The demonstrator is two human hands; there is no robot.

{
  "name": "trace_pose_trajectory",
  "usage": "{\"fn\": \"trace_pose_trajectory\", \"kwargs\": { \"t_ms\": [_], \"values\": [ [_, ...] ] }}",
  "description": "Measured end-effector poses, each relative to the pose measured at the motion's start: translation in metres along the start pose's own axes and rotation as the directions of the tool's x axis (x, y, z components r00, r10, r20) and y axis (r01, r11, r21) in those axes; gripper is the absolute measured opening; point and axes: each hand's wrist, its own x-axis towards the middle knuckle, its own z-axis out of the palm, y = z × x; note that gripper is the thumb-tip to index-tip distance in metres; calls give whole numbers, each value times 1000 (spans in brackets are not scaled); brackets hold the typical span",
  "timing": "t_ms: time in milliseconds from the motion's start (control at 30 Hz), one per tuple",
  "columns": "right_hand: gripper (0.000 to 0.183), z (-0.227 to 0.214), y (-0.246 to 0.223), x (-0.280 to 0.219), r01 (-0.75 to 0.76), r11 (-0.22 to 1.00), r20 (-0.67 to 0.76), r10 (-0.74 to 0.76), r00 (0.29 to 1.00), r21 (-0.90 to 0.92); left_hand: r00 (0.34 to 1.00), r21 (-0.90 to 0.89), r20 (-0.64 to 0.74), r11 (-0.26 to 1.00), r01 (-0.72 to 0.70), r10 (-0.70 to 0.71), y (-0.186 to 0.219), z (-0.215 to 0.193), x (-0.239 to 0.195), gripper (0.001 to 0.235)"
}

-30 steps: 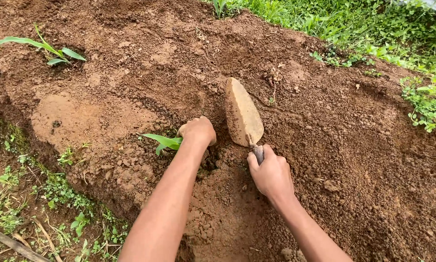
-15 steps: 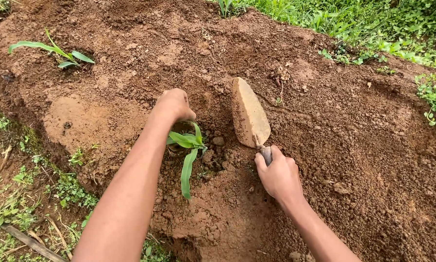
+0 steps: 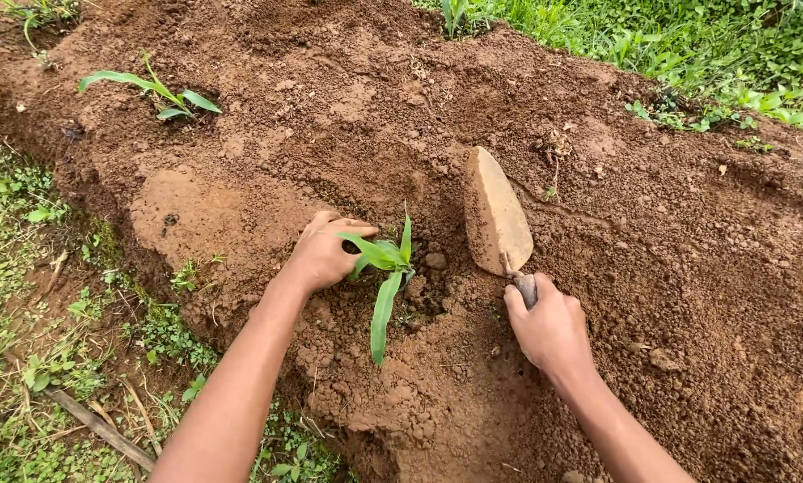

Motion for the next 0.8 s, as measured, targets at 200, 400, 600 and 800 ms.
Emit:
{"fn": "trace_pose_trajectory", "kwargs": {
  "t_ms": [200,400,600,800],
  "values": [
    [35,5,7,7,-1,1000,-23,0,1000,-17,995,114,95,993,-3,-8,18,2,-7,46],
    [36,7,7,6,-3,1000,-29,2,1000,-18,980,267,123,946,-183,155,15,41,4,38],
    [37,12,15,15,3,1000,-42,-4,999,-22,980,147,86,970,-193,182,18,51,10,33],
    [38,8,8,9,-4,1000,-30,4,1000,-21,957,396,42,875,-279,286,-9,65,13,32]
  ]
}}
